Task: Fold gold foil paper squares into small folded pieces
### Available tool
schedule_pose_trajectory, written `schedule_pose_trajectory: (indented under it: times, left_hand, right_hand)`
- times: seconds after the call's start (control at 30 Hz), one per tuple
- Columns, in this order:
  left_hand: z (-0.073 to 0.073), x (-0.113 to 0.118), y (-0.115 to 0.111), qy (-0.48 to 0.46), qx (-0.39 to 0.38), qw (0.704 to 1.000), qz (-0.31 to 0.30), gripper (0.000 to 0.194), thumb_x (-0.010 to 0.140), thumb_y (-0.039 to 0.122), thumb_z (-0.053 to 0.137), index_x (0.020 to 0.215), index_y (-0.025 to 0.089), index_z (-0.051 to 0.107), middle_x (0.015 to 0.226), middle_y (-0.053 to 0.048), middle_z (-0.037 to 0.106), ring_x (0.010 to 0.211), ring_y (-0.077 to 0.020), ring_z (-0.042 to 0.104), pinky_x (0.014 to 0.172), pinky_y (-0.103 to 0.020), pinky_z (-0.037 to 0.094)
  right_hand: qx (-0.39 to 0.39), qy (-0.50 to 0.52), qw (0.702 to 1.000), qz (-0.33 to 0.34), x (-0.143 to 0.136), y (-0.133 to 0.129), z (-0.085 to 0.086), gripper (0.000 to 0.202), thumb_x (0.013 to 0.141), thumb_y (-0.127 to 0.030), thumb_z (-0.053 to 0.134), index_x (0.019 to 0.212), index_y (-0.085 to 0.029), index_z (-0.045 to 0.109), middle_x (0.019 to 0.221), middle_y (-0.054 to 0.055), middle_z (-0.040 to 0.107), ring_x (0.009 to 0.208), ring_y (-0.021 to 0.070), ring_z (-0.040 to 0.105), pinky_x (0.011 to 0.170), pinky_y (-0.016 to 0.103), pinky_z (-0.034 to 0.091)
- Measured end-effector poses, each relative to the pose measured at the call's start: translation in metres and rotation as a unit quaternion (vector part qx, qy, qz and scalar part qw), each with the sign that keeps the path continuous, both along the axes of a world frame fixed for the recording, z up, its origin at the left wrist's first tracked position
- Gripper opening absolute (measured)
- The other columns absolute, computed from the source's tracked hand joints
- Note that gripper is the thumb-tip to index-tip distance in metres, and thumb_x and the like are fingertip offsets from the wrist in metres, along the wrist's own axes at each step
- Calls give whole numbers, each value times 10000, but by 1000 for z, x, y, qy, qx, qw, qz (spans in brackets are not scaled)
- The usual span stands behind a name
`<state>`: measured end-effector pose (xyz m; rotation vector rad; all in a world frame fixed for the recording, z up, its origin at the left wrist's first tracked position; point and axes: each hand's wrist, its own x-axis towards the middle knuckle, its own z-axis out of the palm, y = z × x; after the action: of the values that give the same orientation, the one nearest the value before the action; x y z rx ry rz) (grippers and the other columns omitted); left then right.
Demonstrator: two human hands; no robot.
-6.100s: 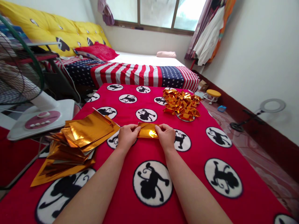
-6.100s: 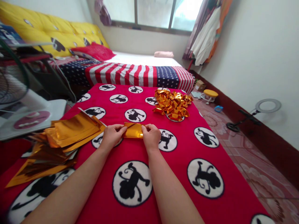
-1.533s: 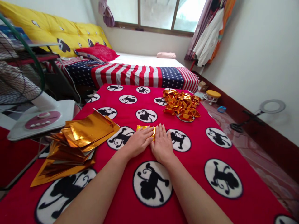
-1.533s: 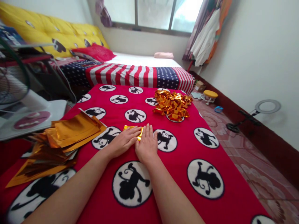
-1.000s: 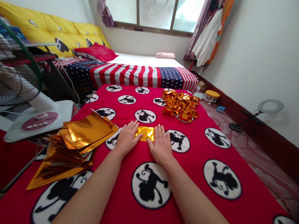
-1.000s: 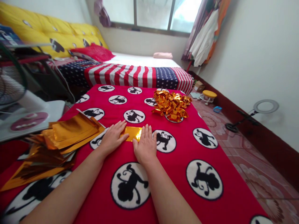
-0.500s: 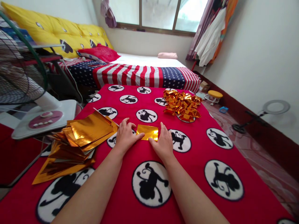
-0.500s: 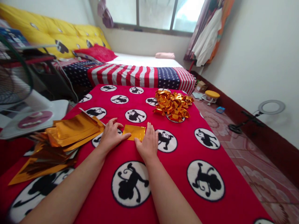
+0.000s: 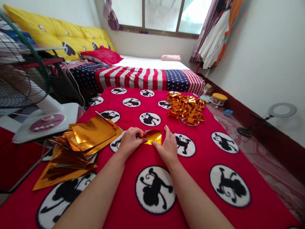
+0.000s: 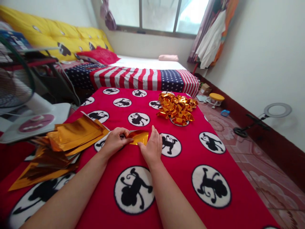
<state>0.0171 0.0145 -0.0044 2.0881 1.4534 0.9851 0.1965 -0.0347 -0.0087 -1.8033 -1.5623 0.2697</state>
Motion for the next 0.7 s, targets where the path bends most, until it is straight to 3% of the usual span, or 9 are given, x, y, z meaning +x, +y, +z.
schedule_pose_trajectory:
  times: [0.1,0.2,0.3,0.37,0.43,0.53,0.7]
  left_hand:
    - [-6,1,2,-56,-42,998,-7,202,673,319,753,687,192,597,660,30,599,608,-124,520,571,-241,365]
    - [-9,5,3,-161,-58,985,-8,242,672,335,757,674,184,567,621,43,570,578,-108,509,554,-223,363]
    - [-6,10,3,-311,-95,946,-9,295,633,347,794,691,180,558,635,36,596,597,-116,550,578,-221,406]
    - [-3,14,2,-398,-120,910,-13,329,603,353,822,721,174,571,683,19,641,646,-131,597,631,-234,451]
    - [1,16,1,-449,-136,883,-14,364,572,352,848,750,165,590,727,3,673,695,-144,631,684,-248,481]
    - [6,19,-1,-490,-149,859,-25,398,552,349,867,791,156,615,758,-10,699,735,-154,657,730,-258,504]
    - [16,22,-9,-479,-188,854,-73,450,568,351,863,922,149,672,895,-56,744,775,-171,680,730,-261,524]
  right_hand:
    - [11,36,999,-2,1,2,0,909,636,-278,765,1433,-103,365,1421,193,479,1340,327,409,1157,509,247]
    - [62,148,987,4,-1,4,1,897,635,-276,773,1427,-158,370,1425,172,478,1303,312,457,1124,496,314]
    - [107,346,932,22,-6,5,4,855,677,-314,757,1418,-210,344,1407,151,490,1193,261,563,964,408,492]
    - [84,460,883,34,-10,5,7,770,682,-349,760,1350,-204,404,1285,141,587,1041,239,645,758,331,563]
    - [35,512,856,52,-15,4,10,576,682,-384,765,1169,-169,546,1036,103,693,804,203,684,573,262,531]
    - [-4,525,848,70,-20,2,14,329,695,-406,762,853,-141,650,692,24,683,537,128,601,466,215,442]
    - [20,570,821,35,-24,3,16,294,676,-396,787,780,-143,677,612,-2,669,482,110,574,447,206,417]
